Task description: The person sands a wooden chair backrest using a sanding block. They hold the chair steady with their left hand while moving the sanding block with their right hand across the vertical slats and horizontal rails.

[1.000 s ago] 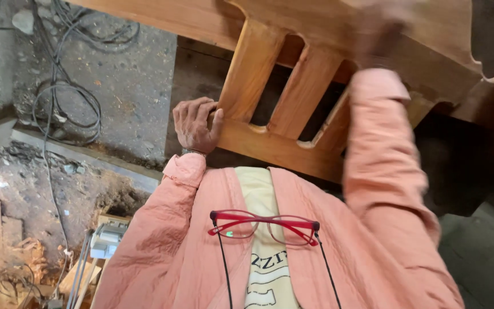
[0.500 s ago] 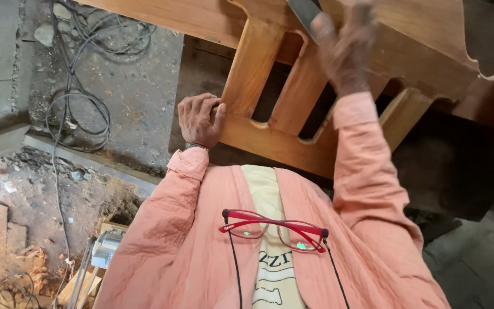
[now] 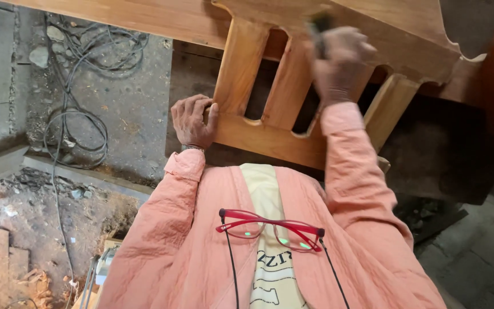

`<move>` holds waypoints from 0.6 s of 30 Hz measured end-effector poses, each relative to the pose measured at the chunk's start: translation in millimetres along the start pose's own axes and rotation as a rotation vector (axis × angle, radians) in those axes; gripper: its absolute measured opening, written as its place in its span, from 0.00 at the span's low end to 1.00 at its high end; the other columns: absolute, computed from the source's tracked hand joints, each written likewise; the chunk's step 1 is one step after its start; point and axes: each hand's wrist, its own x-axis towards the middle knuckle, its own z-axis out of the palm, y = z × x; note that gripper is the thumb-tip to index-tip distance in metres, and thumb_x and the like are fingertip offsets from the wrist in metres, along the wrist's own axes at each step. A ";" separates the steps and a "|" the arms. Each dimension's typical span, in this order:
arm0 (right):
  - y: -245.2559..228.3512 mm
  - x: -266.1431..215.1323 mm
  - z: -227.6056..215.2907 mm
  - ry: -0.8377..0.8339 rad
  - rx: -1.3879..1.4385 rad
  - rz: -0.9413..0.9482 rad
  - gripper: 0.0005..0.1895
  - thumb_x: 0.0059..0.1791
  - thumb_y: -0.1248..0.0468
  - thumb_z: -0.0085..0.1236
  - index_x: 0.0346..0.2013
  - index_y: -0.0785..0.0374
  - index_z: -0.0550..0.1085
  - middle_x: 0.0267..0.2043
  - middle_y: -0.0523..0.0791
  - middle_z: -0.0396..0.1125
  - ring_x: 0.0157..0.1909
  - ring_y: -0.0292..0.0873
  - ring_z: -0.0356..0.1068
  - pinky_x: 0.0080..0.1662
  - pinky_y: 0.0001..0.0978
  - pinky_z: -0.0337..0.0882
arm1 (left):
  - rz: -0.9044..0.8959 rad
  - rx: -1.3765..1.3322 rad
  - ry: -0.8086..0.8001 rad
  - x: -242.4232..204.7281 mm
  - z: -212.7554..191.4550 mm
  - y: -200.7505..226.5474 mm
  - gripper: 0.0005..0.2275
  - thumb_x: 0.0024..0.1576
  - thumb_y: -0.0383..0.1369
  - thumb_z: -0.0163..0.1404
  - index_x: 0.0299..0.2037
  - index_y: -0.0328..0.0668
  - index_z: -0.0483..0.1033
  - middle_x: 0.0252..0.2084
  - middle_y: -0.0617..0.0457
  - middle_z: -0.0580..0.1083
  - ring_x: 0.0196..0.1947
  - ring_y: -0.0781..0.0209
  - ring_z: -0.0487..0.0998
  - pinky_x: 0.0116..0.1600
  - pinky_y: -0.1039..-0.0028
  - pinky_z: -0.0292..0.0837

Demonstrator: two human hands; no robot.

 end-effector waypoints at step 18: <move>-12.4 -13.7 31.2 -0.038 0.213 0.090 0.16 0.55 0.75 0.54 0.57 0.64 0.77 0.60 0.52 0.67 0.63 0.54 0.66 0.65 0.43 0.65 | -0.008 -0.012 0.012 0.8 -0.6 -0.4 0.07 0.63 0.40 0.52 0.40 0.51 0.81 0.46 0.58 0.77 0.44 0.51 0.74 0.55 0.59 0.64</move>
